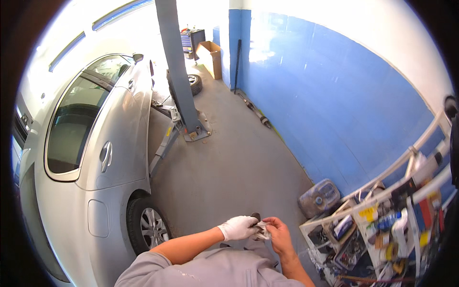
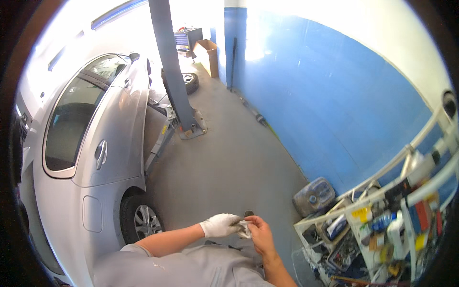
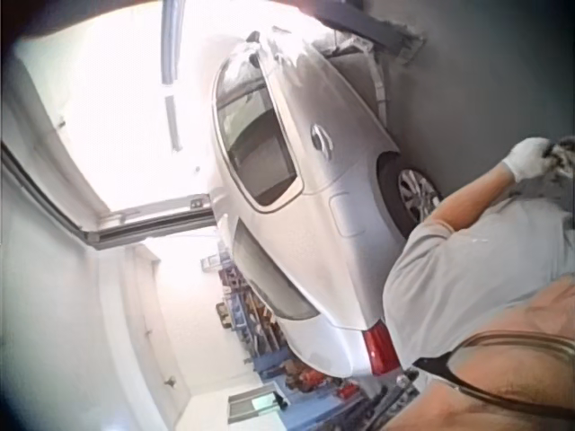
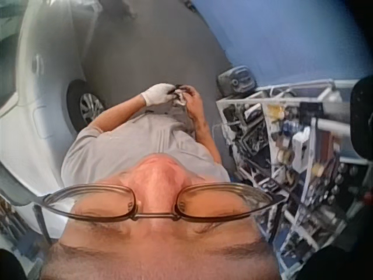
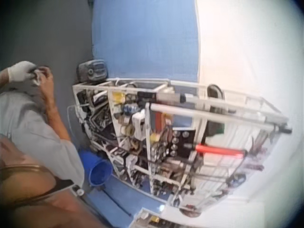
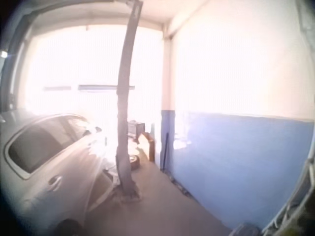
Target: The person walks to a silver sedan with its hood open and works inside the engine bay. They remove a black plastic engine cover, then use a wrench to loosen and remove bolts from the engine block while another person operates an engine hoist nearby.
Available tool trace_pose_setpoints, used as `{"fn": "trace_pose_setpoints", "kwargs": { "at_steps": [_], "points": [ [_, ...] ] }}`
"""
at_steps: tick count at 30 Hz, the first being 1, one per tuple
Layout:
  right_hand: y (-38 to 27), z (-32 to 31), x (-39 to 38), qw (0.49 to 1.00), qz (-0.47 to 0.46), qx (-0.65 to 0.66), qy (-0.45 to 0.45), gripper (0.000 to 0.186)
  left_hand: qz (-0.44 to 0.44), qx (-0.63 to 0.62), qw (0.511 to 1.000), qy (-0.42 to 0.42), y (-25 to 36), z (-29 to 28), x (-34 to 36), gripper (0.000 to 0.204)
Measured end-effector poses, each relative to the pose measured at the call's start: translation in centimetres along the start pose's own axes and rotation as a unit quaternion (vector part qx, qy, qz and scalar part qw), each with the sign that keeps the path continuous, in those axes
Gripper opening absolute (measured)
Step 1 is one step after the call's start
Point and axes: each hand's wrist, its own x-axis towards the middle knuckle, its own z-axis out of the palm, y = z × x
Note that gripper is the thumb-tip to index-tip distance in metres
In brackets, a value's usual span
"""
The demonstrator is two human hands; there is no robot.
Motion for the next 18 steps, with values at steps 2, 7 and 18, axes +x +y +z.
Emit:
{"fn": "trace_pose_setpoints", "kwargs": {
  "at_steps": [2, 7, 18],
  "points": [
    [-3.0, -1.5, 8.8, 0.998, 0.032, -0.044, -0.023, 0.020, -0.061, 0.126, 0.990, -0.010, -1.8, -4.0, 6.6, 0.033],
    [-13.8, -0.5, 27.3, 0.824, -0.162, -0.525, -0.139, 0.033, -0.155, 0.149, 0.970, 0.113, -4.1, -16.3, 18.8, 0.036],
    [-23.1, 4.8, 70.3, 0.843, 0.195, -0.329, -0.379, 0.012, -0.058, 0.112, 0.916, 0.382, -20.2, -39.3, 46.5, 0.022]
  ]
}}
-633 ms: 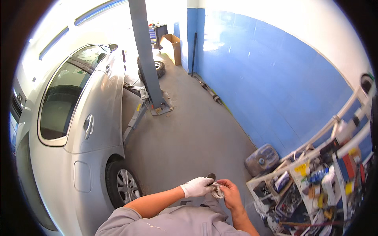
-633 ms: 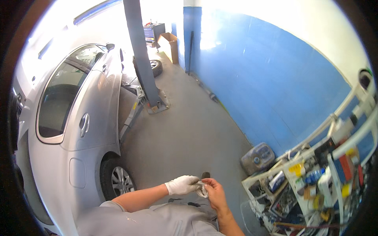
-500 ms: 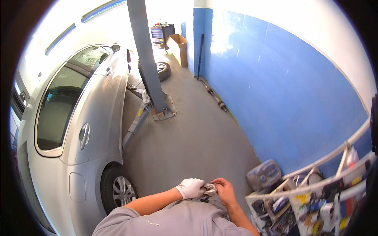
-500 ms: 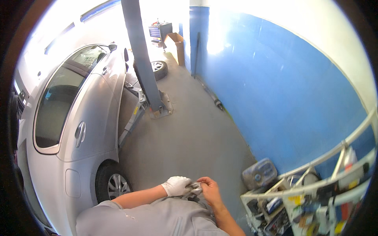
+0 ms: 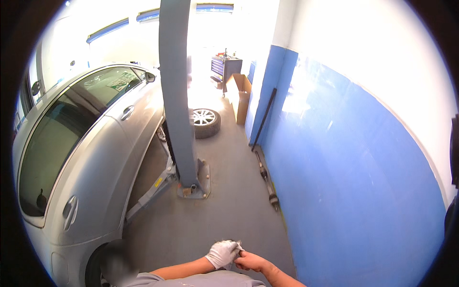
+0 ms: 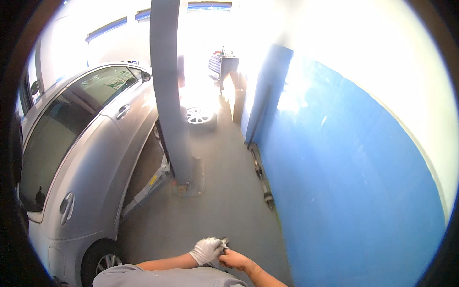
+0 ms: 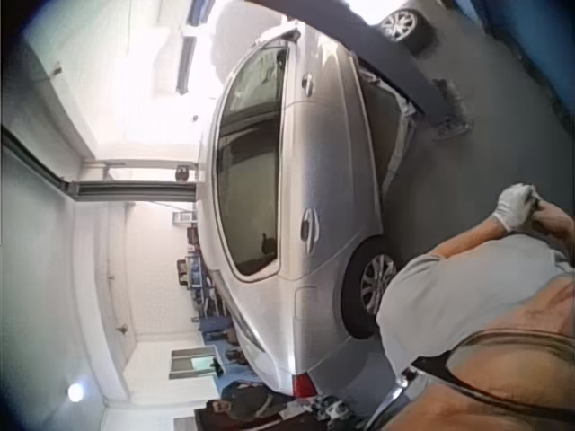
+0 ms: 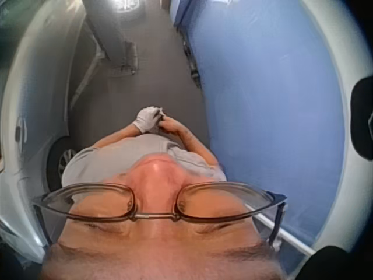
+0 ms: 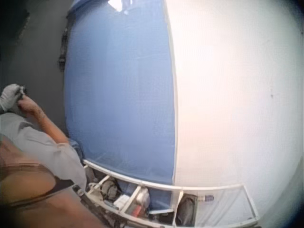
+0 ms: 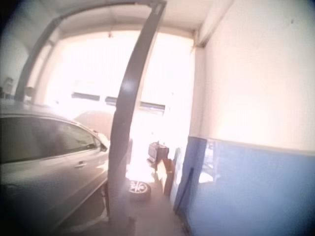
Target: The person walks to a silver sedan with its hood open and works inside the engine bay. They remove a black plastic engine cover, then use a wrench to loosen and remove bolts from the engine block while another person operates an engine hoist nearby.
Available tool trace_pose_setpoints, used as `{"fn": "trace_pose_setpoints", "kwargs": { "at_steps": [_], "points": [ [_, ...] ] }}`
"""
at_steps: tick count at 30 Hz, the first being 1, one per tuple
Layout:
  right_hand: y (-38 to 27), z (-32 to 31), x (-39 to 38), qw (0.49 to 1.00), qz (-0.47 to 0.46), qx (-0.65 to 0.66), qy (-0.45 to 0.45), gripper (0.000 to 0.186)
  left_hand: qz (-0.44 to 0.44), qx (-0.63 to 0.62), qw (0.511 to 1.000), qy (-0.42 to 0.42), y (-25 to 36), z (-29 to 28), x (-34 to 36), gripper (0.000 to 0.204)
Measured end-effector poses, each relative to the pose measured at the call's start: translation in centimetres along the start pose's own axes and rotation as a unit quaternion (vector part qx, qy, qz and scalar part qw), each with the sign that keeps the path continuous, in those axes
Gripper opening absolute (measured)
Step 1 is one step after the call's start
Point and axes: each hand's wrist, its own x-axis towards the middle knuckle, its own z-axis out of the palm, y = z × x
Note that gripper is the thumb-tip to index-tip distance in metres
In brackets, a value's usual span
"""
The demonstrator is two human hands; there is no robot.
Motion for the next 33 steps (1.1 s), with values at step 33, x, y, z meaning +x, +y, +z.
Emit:
{"fn": "trace_pose_setpoints", "kwargs": {
  "at_steps": [33],
  "points": [
    [-61.7, -74.5, 91.7, 0.992, -0.108, 0.063, -0.021, 0.016, -0.065, 0.075, 0.964, 0.245, -53.6, -15.8, 107.0, 0.008]
  ]
}}
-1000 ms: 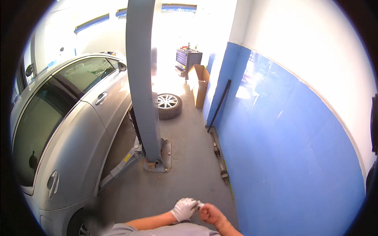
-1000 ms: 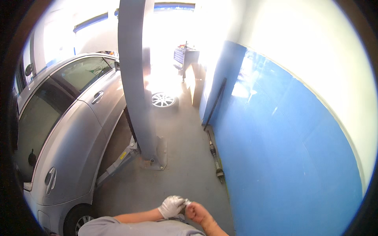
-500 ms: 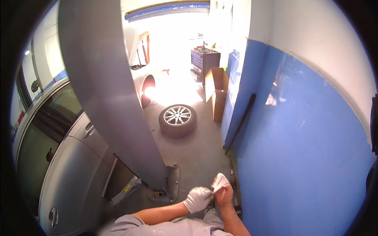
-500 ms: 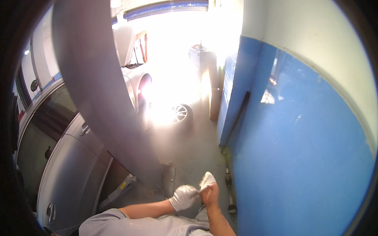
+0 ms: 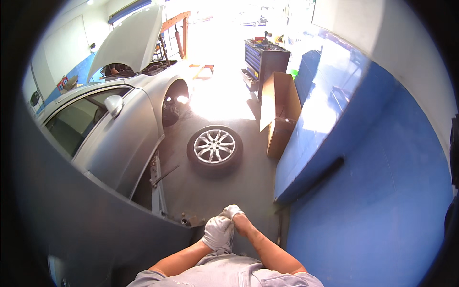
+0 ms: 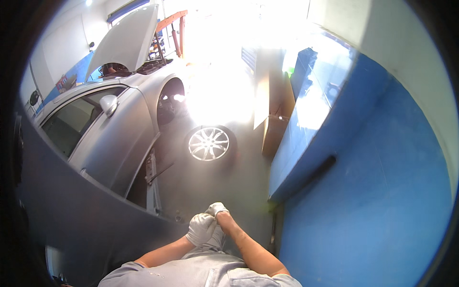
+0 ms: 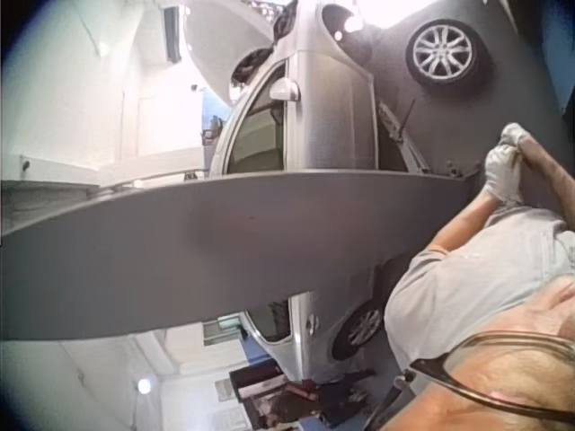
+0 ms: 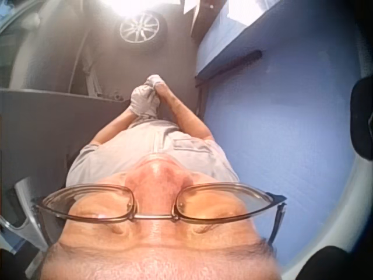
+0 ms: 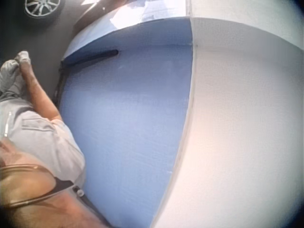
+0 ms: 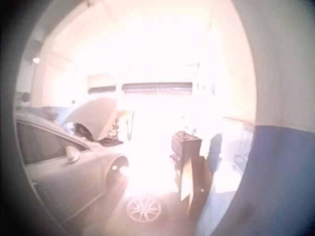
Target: The person walks to a silver sedan with its hood open and works inside the engine bay. They remove a black plastic engine cover, then use a wrench to loosen and remove bolts from the engine block while another person operates an engine hoist nearby.
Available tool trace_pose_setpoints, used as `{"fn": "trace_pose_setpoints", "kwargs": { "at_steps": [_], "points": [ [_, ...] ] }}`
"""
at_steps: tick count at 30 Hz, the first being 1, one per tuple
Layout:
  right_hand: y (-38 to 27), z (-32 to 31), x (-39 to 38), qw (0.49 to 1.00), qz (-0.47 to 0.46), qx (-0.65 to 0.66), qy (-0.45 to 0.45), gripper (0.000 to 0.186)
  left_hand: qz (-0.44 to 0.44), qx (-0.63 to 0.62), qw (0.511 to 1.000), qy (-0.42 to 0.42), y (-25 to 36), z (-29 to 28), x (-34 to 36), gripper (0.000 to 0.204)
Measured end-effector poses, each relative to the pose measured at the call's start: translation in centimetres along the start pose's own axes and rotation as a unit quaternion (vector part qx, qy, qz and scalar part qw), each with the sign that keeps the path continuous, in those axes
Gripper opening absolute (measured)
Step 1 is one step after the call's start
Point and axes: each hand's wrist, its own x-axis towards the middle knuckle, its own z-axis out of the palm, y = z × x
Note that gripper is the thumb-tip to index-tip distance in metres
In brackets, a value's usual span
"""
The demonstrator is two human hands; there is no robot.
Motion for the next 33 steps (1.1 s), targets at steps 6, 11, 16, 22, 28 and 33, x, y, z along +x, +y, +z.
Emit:
{"fn": "trace_pose_setpoints", "kwargs": {
  "at_steps": [6, 11, 16, 22, 28, 33],
  "points": [
    [-9.8, -7.7, 22.2, 0.992, -0.074, -0.104, 0.015, 0.015, -0.005, -0.014, 1.000, 0.009, -15.5, 6.4, 19.6, 0.016],
    [-25.4, -10.6, 37.4, 0.916, -0.166, -0.364, -0.037, 0.023, 0.002, -0.015, 1.000, -0.004, -23.2, 5.1, 36.9, 0.011],
    [-35.1, -13.0, 48.3, 0.977, -0.207, -0.010, -0.043, 0.031, 0.018, 0.053, 0.998, 0.005, -31.0, 4.8, 51.7, 0.014],
    [-41.2, -19.6, 70.3, 0.871, -0.364, -0.308, -0.115, 0.048, -0.086, 0.193, 0.975, 0.068, -44.3, 11.1, 66.6, 0.015],
    [-51.5, -29.3, 91.0, 0.907, -0.280, -0.272, -0.158, 0.037, -0.324, 0.141, 0.930, 0.106, -55.4, 20.2, 86.3, 0.021],
    [-58.1, -33.8, 105.2, 0.820, -0.317, -0.468, -0.092, 0.037, -0.230, 0.285, 0.930, 0.024, -62.3, 21.9, 99.3, 0.021]
  ]
}}
